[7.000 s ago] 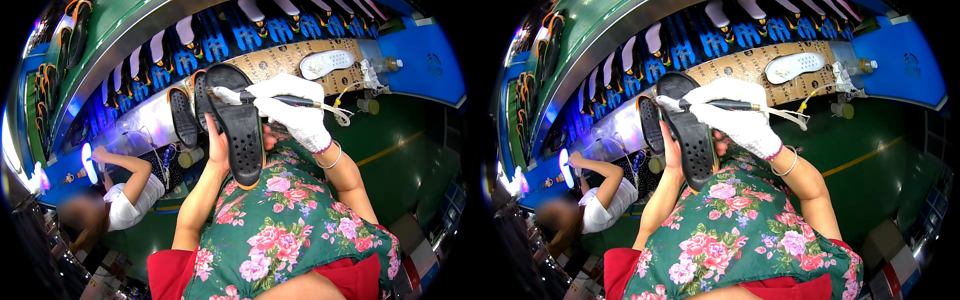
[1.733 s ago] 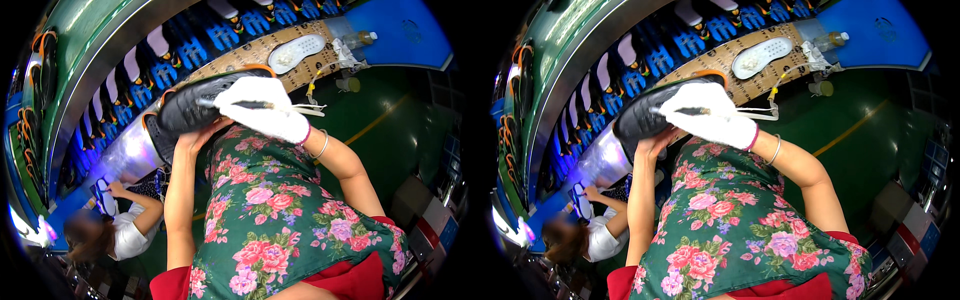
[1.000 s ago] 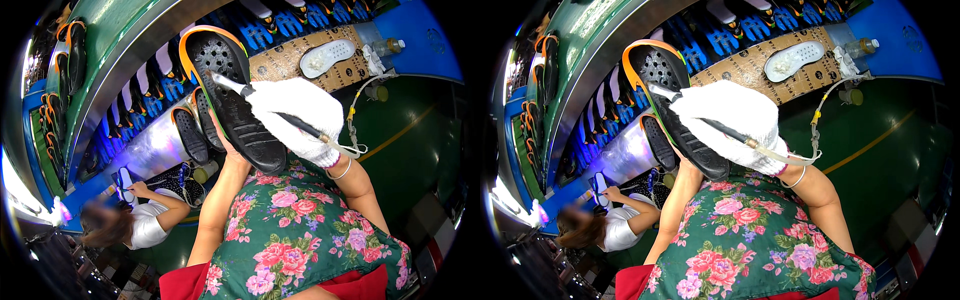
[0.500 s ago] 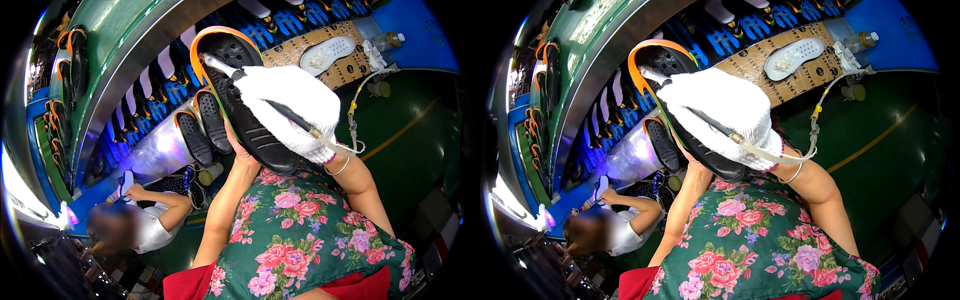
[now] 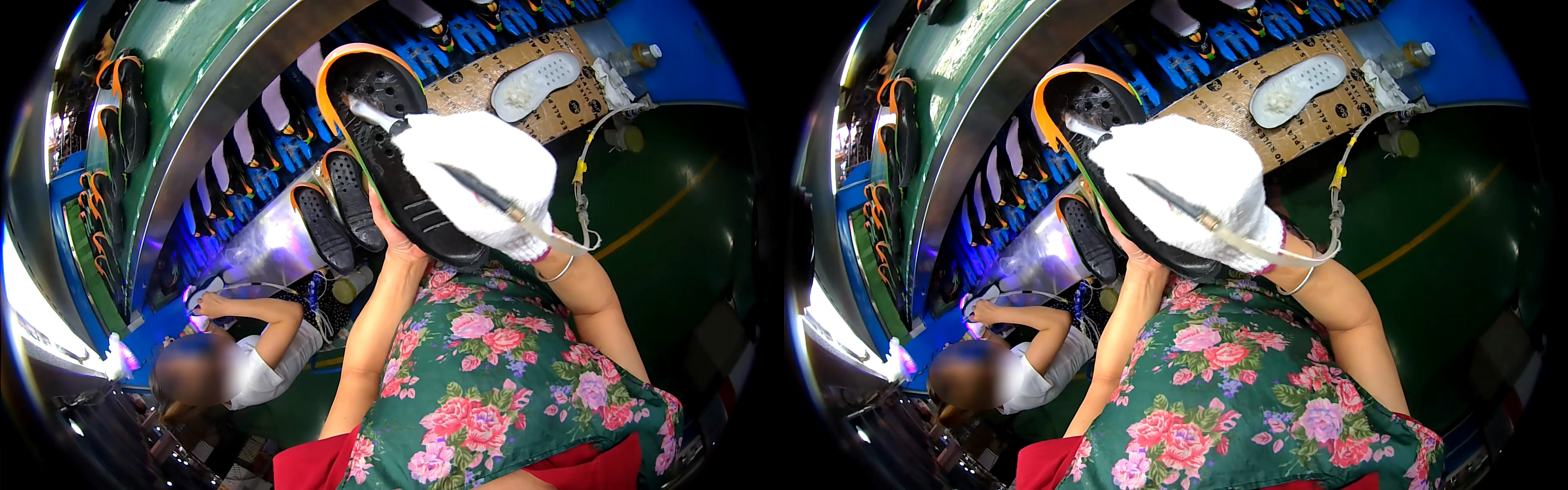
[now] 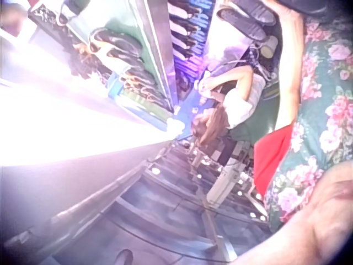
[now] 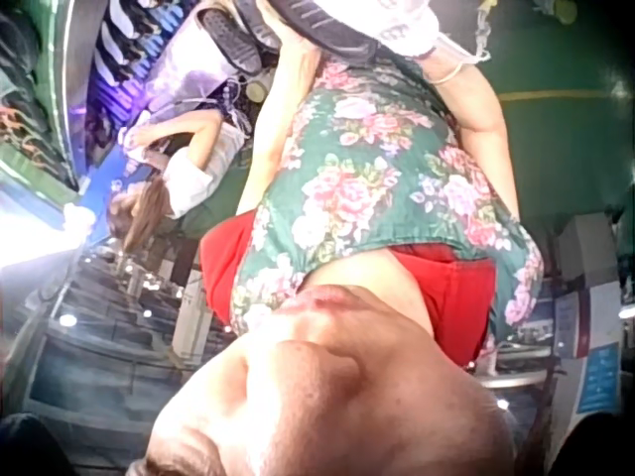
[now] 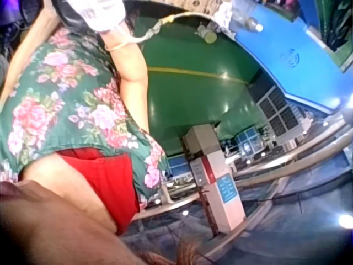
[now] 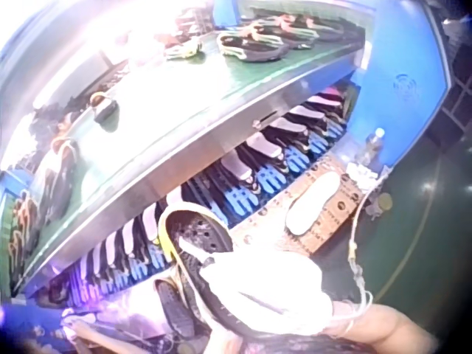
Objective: The person applies adhesive to the bottom and inner heel areas of shoe soles using a brush, then places the soles onto a conveyor belt.
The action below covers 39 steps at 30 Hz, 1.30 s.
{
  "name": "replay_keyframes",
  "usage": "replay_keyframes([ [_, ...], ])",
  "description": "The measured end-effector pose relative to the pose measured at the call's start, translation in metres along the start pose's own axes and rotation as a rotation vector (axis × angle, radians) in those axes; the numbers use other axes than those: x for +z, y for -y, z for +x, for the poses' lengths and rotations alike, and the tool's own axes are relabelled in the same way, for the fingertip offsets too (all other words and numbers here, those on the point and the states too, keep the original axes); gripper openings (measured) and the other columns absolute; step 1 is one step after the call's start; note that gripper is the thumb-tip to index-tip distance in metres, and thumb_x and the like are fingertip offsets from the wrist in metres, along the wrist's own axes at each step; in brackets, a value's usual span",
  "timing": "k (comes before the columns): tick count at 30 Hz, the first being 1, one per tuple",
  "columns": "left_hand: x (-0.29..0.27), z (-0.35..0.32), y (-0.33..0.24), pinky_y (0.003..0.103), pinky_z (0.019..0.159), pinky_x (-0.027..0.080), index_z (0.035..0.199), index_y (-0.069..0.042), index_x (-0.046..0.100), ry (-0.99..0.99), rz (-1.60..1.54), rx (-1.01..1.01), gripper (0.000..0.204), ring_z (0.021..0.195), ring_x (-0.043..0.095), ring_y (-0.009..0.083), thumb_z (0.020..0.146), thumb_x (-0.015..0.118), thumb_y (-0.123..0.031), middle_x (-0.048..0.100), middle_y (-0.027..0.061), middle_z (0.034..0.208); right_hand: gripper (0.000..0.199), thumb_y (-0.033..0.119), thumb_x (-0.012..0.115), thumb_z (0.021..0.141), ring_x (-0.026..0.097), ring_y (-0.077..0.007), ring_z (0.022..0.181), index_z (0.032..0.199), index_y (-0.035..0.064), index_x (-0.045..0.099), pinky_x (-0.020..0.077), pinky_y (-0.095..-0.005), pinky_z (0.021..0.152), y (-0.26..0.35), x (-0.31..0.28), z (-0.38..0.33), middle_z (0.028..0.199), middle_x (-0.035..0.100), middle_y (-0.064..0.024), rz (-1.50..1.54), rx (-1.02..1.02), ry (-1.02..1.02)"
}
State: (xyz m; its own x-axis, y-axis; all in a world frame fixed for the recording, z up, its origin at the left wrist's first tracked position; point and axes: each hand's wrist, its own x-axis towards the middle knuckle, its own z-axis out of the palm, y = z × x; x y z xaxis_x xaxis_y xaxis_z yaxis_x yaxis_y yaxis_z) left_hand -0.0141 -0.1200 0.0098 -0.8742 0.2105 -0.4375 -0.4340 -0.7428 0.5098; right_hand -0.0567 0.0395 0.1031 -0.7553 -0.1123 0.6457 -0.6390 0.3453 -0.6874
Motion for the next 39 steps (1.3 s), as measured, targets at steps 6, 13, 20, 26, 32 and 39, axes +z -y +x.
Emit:
replay_keyframes([
  [6,0.004,0.007,-0.001,0.048,0.115,0.039,0.155,-0.014,0.036,0.066,-0.019,0.015,0.089,0.135,0.050,0.0299,0.089,0.051,-0.071,0.048,0.0103,0.151,0.018,0.003,0.074,0.084,0.073,-0.0245,0.083,0.101,0.0003,0.074,0.0579,-0.0337,0.073,0.011,0.007,-0.005,0.096,0.075,-0.0130,0.200,0.309,-0.121],
  [13,0.008,0.020,0.002,0.045,0.121,0.029,0.160,-0.011,0.022,0.108,0.028,0.074,0.100,0.144,0.038,0.0305,0.087,0.057,-0.070,0.034,0.0142,0.160,0.023,0.004,0.077,0.081,0.072,-0.0279,0.084,0.103,0.0022,0.074,0.0580,-0.0352,0.074,0.009,0.012,-0.017,0.098,0.074,-0.0130,0.044,0.145,-0.082],
  [20,0.005,0.025,0.004,0.046,0.122,0.026,0.158,-0.008,0.026,0.375,-0.479,-0.057,0.095,0.144,0.037,0.0297,0.090,0.049,-0.071,0.036,0.0129,0.159,0.026,0.004,0.074,0.083,0.072,-0.0295,0.093,0.108,0.0013,0.074,0.0573,-0.0363,0.080,0.005,0.000,-0.014,0.104,0.075,-0.0140,0.022,0.078,-0.114],
  [26,0.005,0.022,0.006,0.047,0.120,0.030,0.159,-0.013,0.025,0.192,-0.181,-0.051,0.096,0.143,0.039,0.0302,0.089,0.046,-0.074,0.035,0.0101,0.160,0.030,0.003,0.069,0.086,0.071,-0.0318,0.103,0.115,0.0008,0.073,0.0556,-0.0396,0.091,0.012,0.009,-0.024,0.112,0.074,-0.0148,0.168,0.191,-0.067],
  [32,-0.001,0.024,0.006,0.047,0.118,0.034,0.159,-0.015,0.023,0.205,-0.107,-0.052,0.098,0.141,0.042,0.0307,0.087,0.046,-0.078,0.033,0.0090,0.161,0.029,0.006,0.072,0.086,0.072,-0.0292,0.101,0.115,0.0020,0.074,0.0564,-0.0390,0.086,0.014,0.002,-0.021,0.110,0.074,-0.0135,0.022,0.062,0.044],
  [39,0.013,0.023,0.001,0.048,0.116,0.036,0.159,-0.017,0.026,0.156,-0.038,0.055,0.093,0.137,0.046,0.0321,0.088,0.053,-0.071,0.040,0.0134,0.157,0.017,-0.001,0.075,0.079,0.074,-0.0287,0.091,0.096,0.0017,0.075,0.0567,-0.0373,0.079,0.014,-0.011,-0.025,0.099,0.076,-0.0139,0.032,0.161,-0.075],
])
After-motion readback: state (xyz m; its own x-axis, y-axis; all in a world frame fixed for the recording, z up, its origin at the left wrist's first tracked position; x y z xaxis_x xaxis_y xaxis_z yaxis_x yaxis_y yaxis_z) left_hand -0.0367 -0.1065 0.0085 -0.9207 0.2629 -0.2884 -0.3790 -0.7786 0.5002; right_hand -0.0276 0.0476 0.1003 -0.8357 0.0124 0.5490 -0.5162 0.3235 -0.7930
